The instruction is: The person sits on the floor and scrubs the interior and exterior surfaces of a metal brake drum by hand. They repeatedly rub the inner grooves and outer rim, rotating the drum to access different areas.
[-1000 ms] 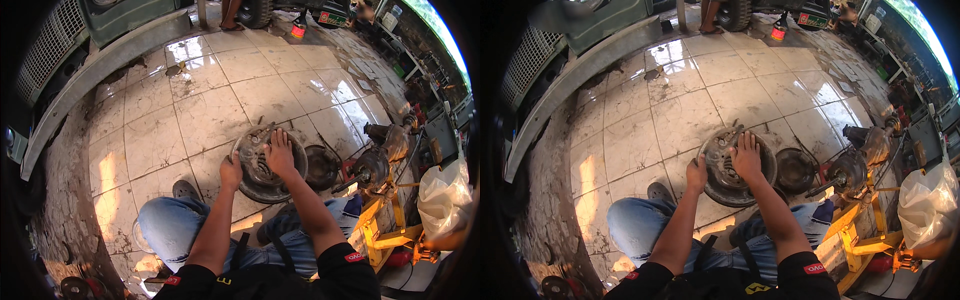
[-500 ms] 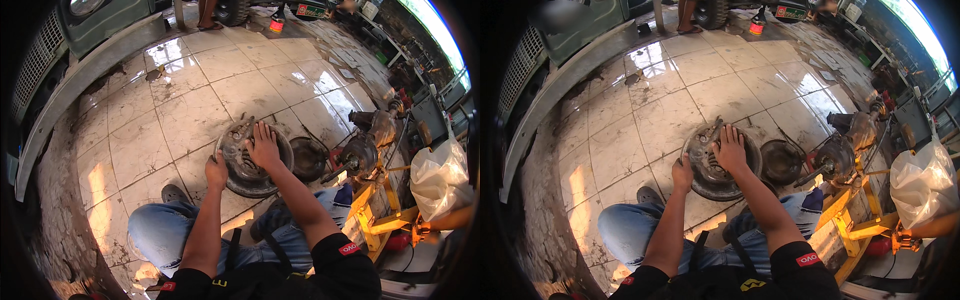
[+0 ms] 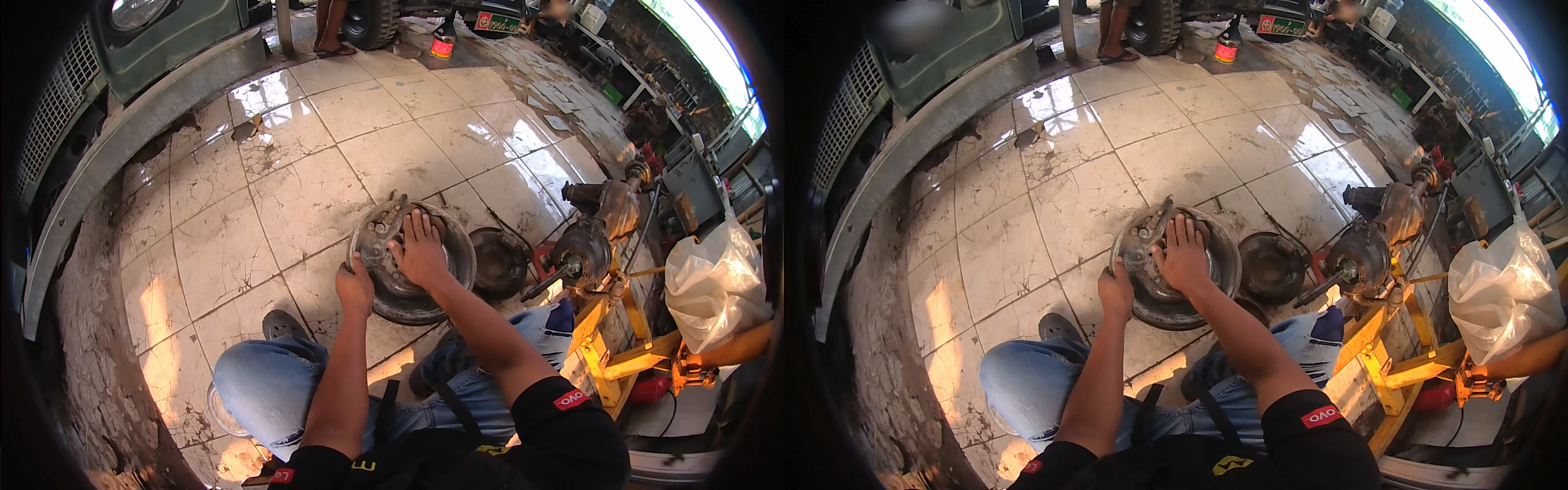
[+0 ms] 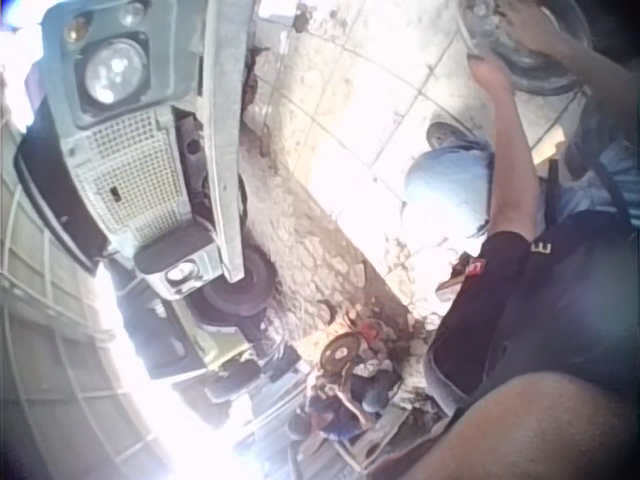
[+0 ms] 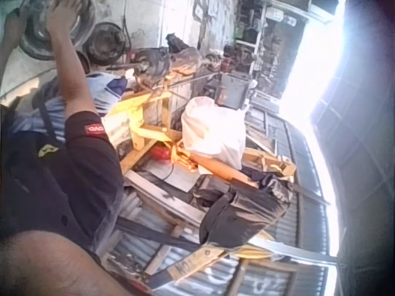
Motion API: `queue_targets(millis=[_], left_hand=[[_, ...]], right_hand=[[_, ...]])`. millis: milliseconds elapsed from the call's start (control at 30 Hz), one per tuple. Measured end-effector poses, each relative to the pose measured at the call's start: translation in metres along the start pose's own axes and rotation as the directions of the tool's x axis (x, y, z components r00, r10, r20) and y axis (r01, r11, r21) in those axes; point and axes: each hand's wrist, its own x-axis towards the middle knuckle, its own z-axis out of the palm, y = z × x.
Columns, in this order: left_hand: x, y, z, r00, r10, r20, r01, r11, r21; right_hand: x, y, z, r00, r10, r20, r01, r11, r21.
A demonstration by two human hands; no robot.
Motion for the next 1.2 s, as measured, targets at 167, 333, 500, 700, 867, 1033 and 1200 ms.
queue_targets(millis=[167,333,500,700,867,1033,1200], left_hand=[[0.003,0.002,0.003,1.0,-0.002,-0.014,0.003,1.0,0.02],[0.0,0.001,0.005,0.999,0.003,-0.051,-0.002,1.0,0.005],[-0.003,-0.002,0.003,0.998,0.031,-0.061,-0.029,0.999,0.042],[0.002,-0.004,0.006,1.0,0.003,-0.022,-0.002,0.998,0.062],[0.002,0.001,0.005,0.998,-0.003,-0.063,0.005,1.0,0.024],[0.001,0.004,0.004,0.999,-0.012,-0.039,0.013,1.0,0.006],[0.005,-0.012,0.002,0.995,0.041,-0.093,-0.039,0.999,0.02]], right_hand=[[0.014,0.001,-0.006,0.998,0.059,-0.006,-0.059,0.998,0.028],[0.024,0.001,-0.003,0.989,0.15,0.014,-0.15,0.988,0.028],[0.016,0.004,0.002,0.999,0.045,-0.001,-0.045,0.999,-0.007],[0.021,0.006,-0.004,0.998,0.039,0.044,-0.041,0.999,0.028],[0.02,0.001,0.002,0.998,0.026,0.054,-0.028,0.999,0.036],[0.019,0.004,0.006,0.999,0.032,-0.038,-0.029,0.998,0.062],[0.01,-0.002,-0.009,0.996,-0.017,0.088,0.011,0.997,0.076]])
